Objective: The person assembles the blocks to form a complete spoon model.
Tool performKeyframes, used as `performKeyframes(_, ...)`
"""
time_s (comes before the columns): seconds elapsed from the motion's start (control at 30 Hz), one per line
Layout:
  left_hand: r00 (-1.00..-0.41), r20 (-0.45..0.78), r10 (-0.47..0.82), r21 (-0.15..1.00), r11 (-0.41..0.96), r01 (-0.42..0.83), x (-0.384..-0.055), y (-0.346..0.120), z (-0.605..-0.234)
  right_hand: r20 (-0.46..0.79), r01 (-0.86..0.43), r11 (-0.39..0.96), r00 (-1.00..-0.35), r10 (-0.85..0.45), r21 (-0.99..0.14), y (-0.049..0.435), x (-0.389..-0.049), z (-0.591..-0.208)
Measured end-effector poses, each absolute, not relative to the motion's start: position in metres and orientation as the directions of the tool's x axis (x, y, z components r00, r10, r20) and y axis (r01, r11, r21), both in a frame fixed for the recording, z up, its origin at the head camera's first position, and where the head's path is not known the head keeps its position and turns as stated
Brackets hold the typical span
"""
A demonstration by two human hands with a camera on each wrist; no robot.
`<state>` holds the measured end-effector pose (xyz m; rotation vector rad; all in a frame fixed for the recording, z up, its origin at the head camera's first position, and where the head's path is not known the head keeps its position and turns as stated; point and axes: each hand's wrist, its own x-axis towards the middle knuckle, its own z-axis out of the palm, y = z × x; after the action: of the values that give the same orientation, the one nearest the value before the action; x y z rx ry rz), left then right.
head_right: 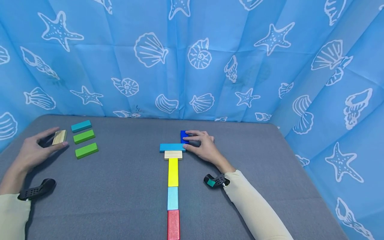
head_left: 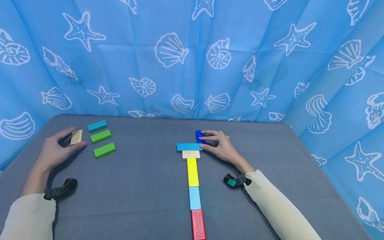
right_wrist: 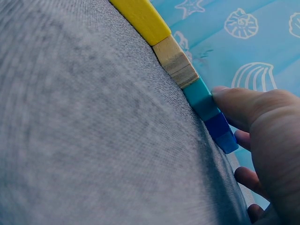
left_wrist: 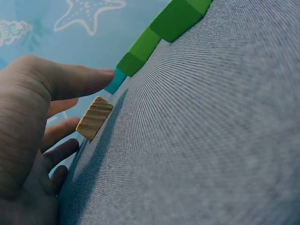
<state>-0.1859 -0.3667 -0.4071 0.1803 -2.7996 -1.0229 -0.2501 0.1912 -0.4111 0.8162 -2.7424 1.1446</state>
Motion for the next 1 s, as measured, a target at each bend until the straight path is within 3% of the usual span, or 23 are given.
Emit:
performKeyframes(0.57, -0.977, 0.097, -0.189, 0.630, 0.771, -0.087, -0.1870, -0.3668, -0.4113, 0.253, -0.497, 0.582, -0.856, -0.450, -0.644, 0.1915, -0.2517, -0.4131)
performKeyframes(1.0, -0.960, 0.199, -0.197, 0.654, 0.756, -0.020, -0.1873, -0.3651, -0.4117, 0.255, -0.499, 0.581, -0.855, -0.452, -0.643, 0.1914, -0.2499, -0.4115)
